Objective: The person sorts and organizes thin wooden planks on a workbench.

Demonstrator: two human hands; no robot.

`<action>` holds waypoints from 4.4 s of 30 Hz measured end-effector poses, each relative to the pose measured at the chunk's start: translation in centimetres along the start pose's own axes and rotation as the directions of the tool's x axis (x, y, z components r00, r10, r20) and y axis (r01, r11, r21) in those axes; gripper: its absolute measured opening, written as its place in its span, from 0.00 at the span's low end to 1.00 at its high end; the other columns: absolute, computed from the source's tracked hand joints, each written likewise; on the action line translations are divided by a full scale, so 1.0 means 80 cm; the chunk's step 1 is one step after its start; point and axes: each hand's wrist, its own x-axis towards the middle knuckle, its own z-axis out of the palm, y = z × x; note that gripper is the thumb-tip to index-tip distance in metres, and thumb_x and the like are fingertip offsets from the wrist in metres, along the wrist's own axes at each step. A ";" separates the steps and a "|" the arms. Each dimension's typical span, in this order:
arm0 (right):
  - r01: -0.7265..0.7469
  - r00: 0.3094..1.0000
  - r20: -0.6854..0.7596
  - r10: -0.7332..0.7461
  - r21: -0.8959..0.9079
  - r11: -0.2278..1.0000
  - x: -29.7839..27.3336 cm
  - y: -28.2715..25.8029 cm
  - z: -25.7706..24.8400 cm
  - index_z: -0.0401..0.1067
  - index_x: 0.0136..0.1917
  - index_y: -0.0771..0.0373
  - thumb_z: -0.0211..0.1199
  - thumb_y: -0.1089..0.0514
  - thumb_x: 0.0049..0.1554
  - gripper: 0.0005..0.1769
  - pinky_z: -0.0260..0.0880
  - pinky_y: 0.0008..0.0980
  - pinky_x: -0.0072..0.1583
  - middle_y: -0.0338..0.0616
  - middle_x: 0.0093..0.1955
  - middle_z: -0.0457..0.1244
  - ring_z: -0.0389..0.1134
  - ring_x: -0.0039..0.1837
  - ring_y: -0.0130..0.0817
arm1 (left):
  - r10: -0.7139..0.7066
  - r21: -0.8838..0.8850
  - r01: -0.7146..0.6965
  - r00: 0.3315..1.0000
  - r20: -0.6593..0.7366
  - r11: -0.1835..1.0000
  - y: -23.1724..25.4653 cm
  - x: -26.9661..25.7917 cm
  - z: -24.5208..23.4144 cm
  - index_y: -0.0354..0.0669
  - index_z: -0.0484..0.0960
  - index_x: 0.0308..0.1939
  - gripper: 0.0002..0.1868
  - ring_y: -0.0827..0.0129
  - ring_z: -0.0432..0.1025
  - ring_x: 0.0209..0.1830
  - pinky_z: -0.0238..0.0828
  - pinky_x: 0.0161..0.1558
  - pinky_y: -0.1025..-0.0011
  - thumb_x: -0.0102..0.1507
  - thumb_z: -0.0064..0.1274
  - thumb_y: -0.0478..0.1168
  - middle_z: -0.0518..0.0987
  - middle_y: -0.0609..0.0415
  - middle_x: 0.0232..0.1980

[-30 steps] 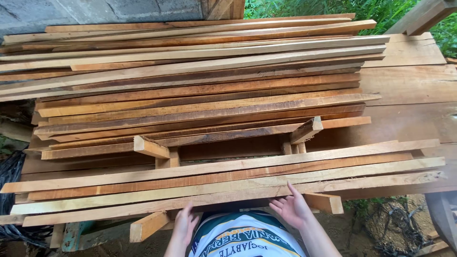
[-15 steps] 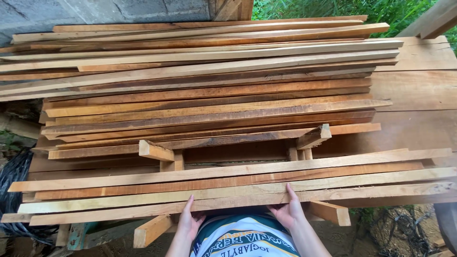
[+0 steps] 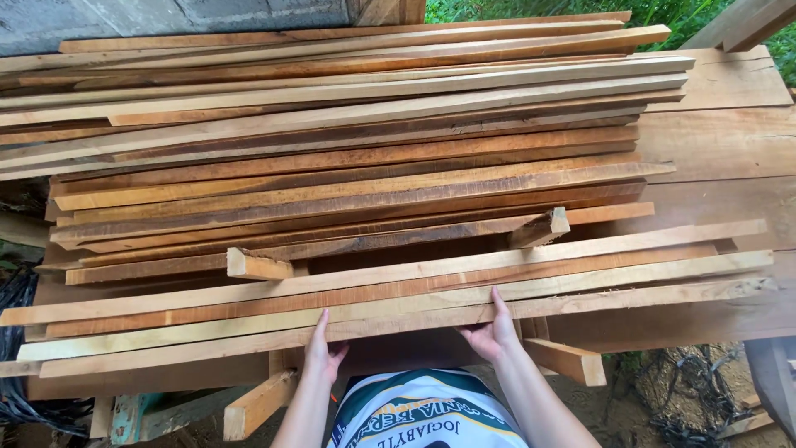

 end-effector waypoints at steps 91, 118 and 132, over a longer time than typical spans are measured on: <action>-0.008 1.000 -0.004 0.008 -0.192 0.981 0.028 0.001 -0.051 0.58 0.77 0.55 0.60 0.31 0.55 0.45 0.58 0.52 0.72 0.48 0.73 0.59 0.60 0.73 0.45 | -0.032 0.470 -0.686 0.582 0.812 -0.555 -0.004 -0.089 0.338 0.44 0.75 0.66 0.40 0.50 0.72 0.65 0.60 0.70 0.50 0.60 0.54 0.68 0.78 0.45 0.65; 0.174 0.979 -0.059 -0.196 -0.261 0.949 0.015 0.034 0.000 0.54 0.78 0.48 0.55 0.23 0.50 0.50 0.62 0.60 0.68 0.47 0.72 0.59 0.60 0.73 0.46 | -0.017 0.277 -0.604 0.434 0.901 -0.747 0.044 -0.103 0.138 0.51 0.49 0.79 0.65 0.56 0.40 0.82 0.31 0.77 0.46 0.46 0.74 0.58 0.47 0.56 0.83; 0.043 0.999 0.044 -0.005 -0.928 0.370 -0.029 0.040 -0.042 0.74 0.67 0.68 0.61 0.32 0.55 0.42 0.72 0.39 0.65 0.61 0.65 0.71 0.72 0.67 0.47 | 0.558 0.560 -0.828 0.475 0.680 0.023 -0.034 -0.109 0.037 0.45 0.86 0.47 0.15 0.62 0.75 0.64 0.71 0.65 0.61 0.63 0.59 0.48 0.85 0.55 0.55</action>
